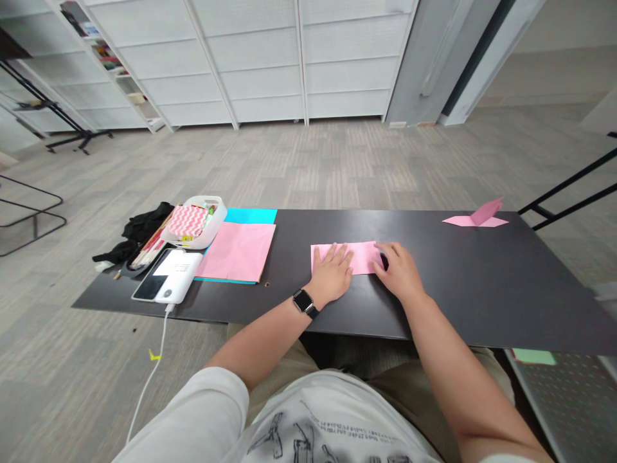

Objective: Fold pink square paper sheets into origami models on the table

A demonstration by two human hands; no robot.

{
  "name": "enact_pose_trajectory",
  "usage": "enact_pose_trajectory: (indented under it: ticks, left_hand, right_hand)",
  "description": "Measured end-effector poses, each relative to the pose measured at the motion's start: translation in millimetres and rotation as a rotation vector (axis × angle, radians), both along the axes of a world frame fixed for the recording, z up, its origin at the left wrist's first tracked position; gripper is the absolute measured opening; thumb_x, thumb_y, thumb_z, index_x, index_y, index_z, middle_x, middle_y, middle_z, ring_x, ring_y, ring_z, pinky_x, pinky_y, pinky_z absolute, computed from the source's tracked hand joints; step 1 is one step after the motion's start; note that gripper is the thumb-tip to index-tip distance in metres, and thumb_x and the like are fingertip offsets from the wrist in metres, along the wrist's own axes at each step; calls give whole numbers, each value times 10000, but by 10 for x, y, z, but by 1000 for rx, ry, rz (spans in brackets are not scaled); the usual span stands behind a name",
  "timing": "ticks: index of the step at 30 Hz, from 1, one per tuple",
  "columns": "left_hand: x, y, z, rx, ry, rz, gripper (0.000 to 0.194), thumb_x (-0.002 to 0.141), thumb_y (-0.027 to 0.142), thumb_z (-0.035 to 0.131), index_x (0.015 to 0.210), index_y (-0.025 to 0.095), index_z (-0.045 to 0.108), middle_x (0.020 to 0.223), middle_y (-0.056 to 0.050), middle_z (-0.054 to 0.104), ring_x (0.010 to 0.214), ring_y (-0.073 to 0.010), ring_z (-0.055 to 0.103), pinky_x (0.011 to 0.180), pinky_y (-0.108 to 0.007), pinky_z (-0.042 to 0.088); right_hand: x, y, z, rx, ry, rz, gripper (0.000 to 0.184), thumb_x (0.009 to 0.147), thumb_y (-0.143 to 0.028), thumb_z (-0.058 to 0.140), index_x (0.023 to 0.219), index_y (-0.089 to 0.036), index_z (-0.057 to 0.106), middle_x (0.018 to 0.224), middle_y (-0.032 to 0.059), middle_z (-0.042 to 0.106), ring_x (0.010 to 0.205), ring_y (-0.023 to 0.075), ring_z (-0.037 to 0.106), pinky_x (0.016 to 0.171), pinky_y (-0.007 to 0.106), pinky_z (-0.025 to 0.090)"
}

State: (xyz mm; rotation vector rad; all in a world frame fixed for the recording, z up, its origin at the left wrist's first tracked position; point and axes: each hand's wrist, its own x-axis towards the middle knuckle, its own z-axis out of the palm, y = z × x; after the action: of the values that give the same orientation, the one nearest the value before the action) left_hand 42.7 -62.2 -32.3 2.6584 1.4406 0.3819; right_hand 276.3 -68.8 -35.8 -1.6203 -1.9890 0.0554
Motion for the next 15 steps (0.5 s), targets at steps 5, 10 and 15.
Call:
enact_pose_trajectory:
  ticks: [5, 10, 15]
  left_hand:
    - [-10, -14, 1, 14, 65, -7, 555, 1122, 380, 324, 1650, 245, 425, 1766, -83, 336, 1643, -341, 292, 1289, -776, 205]
    - [-25, 15, -14, 15, 72, -10, 562, 1122, 363, 317, 1667, 254, 398, 1772, -73, 323, 1646, -331, 288, 1306, -737, 216]
    - [-45, 52, -11, 3, 59, -48, 557, 1122, 359, 324, 1644, 206, 443, 1764, -83, 344, 1646, -333, 290, 1335, -662, 234]
  right_hand:
    - [-172, -44, -12, -50, -124, 113, 350, 965, -375, 658, 1278, -222, 690, 1297, 145, 689, 1218, 348, 619, 1064, 512, 458]
    - [-231, -56, -32, -86, -173, 81, 325, 981, -425, 649, 1244, -243, 707, 1295, 138, 702, 1199, 339, 614, 1120, 529, 382]
    - [-234, -67, -29, -97, -166, 57, 351, 979, -439, 656, 1269, -247, 699, 1322, 141, 693, 1231, 346, 611, 1173, 571, 332]
